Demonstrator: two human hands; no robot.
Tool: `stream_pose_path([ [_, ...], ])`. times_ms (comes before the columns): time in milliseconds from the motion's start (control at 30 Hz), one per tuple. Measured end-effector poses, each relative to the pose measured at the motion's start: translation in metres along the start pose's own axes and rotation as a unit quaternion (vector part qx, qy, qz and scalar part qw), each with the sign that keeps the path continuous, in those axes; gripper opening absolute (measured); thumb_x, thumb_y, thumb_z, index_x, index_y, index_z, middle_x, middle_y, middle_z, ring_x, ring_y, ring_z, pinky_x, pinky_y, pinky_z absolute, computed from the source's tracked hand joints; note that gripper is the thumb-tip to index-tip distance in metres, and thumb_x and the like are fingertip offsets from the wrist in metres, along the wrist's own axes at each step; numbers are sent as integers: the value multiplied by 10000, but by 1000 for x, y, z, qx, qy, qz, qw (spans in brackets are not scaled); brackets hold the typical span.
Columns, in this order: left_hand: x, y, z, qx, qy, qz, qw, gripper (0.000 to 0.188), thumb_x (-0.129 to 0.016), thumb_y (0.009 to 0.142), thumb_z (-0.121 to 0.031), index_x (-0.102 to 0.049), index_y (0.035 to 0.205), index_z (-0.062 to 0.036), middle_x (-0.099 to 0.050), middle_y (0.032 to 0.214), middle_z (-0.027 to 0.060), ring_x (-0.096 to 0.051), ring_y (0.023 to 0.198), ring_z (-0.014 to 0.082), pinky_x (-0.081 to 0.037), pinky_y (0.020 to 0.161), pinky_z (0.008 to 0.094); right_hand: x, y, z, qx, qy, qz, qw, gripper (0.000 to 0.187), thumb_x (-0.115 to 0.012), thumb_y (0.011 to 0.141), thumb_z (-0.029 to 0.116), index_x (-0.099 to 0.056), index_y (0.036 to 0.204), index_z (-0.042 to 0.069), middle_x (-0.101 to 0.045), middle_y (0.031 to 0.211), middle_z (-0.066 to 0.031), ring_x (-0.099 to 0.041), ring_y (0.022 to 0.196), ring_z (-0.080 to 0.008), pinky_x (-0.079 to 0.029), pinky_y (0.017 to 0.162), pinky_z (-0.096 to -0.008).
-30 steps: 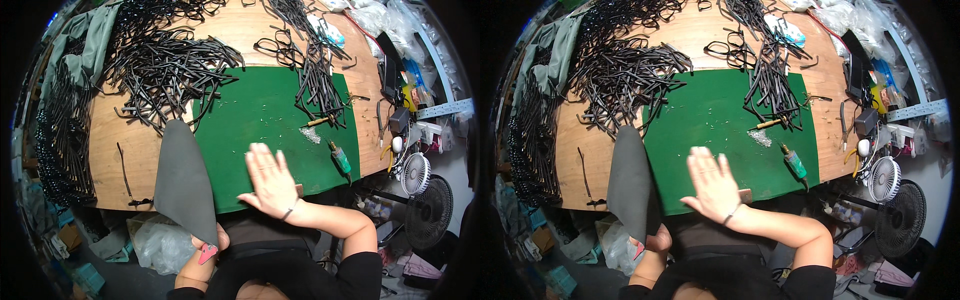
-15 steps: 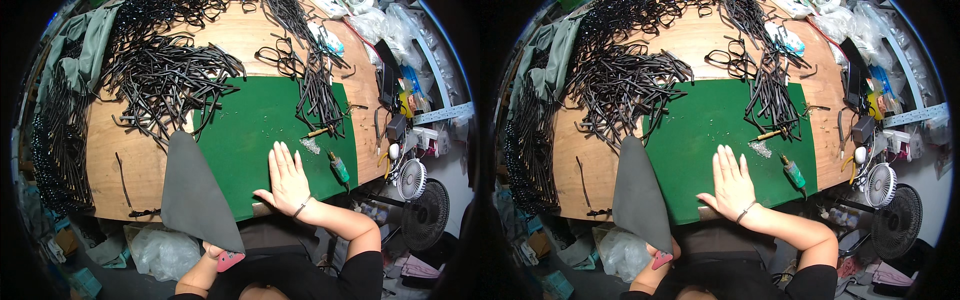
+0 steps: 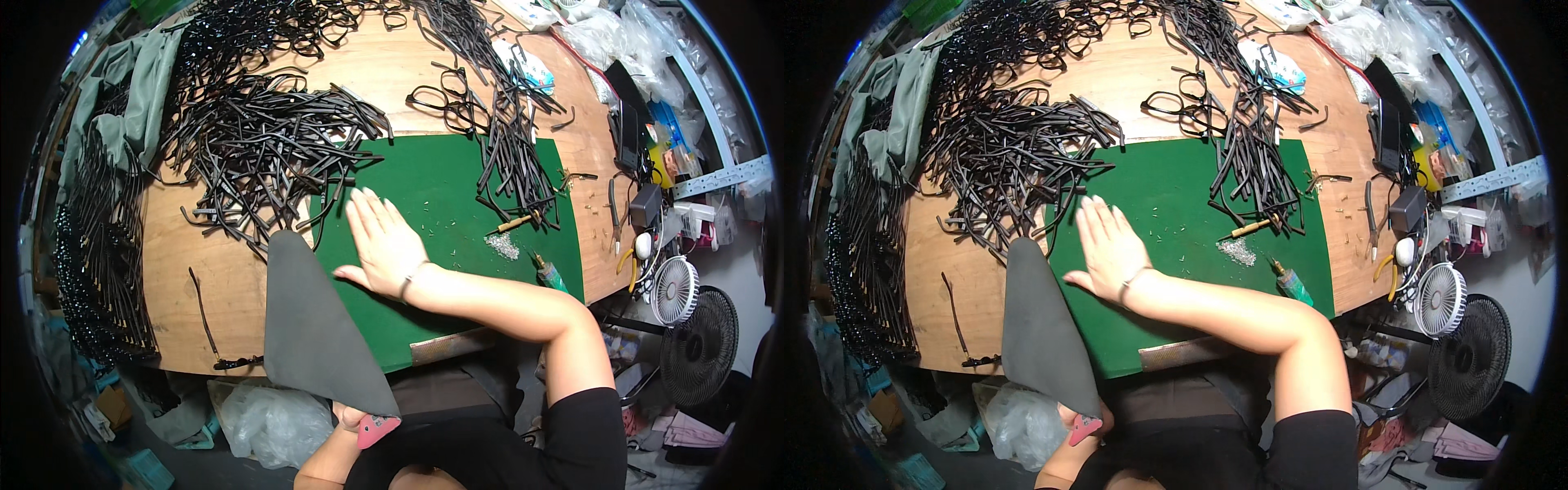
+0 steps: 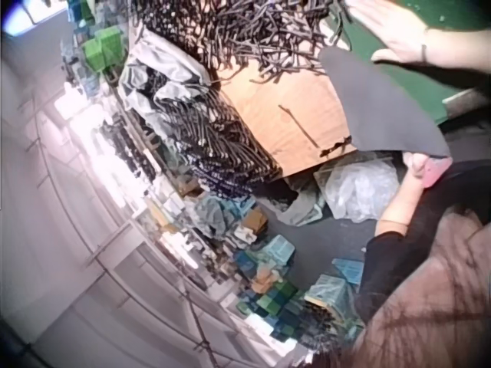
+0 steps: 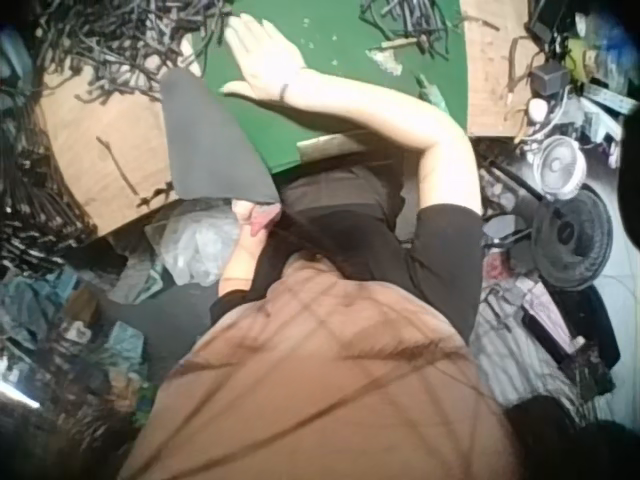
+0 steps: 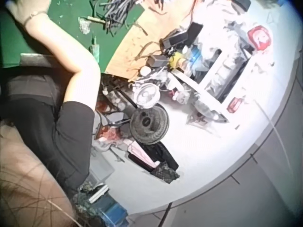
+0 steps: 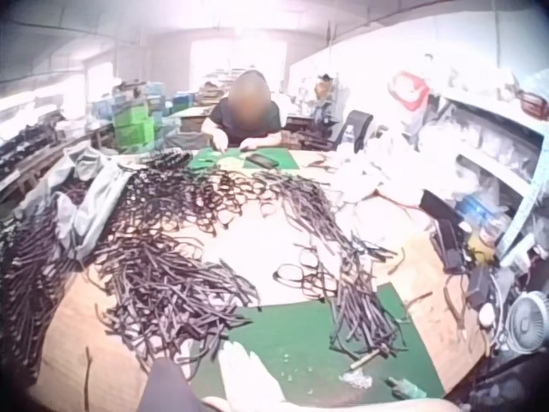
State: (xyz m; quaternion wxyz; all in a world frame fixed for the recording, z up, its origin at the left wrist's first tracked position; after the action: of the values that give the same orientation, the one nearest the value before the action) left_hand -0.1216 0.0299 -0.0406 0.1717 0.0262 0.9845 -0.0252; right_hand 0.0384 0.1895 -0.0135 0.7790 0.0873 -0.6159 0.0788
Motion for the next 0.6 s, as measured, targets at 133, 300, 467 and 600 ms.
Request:
stream_pose_path([
  [133,-26,4,-32,-263,316,126,903,241,-647,621,-71,-628,862,-71,-643,887,119,-620,806,262,-492,729,343,19,-67,-11,-10,-71,39,997,877,-520,787,585,-341,1304,-100,-337,1370,-239,-285,1308,-341,-234,1070,-451],
  [300,-61,17,-49,-334,335,174,864,208,-716,629,-111,-624,815,-131,-652,862,101,-629,802,287,-490,747,398,58,-71,-37,48,17,-12,999,748,-562,789,514,-413,1270,-39,-402,1323,-215,-369,1254,-341,-284,1032,-494],
  [467,-74,22,-43,-312,337,208,864,219,-726,604,-113,-654,811,-115,-656,866,87,-635,821,284,-493,751,383,21,9,-82,263,33,1,964,756,-414,846,591,-293,1385,75,-268,1451,-117,-257,1340,-266,-226,1071,-492],
  [600,-73,15,-41,-332,365,182,851,290,-756,590,-102,-624,848,-108,-661,849,94,-631,791,283,-496,722,373,8,-15,-46,380,52,67,921,802,-362,850,627,-266,1393,43,-271,1449,-135,-259,1341,-265,-189,1079,-493],
])
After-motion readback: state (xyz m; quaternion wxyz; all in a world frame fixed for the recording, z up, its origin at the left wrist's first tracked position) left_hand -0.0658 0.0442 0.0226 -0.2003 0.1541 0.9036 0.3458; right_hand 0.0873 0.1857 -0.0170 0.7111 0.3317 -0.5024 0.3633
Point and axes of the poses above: each hand's wrist, its own y-axis towards the middle knuckle, its own x-axis out of the back of the hand, z = x × y, the point moved 7 cm from there along y, towards the middle knuckle
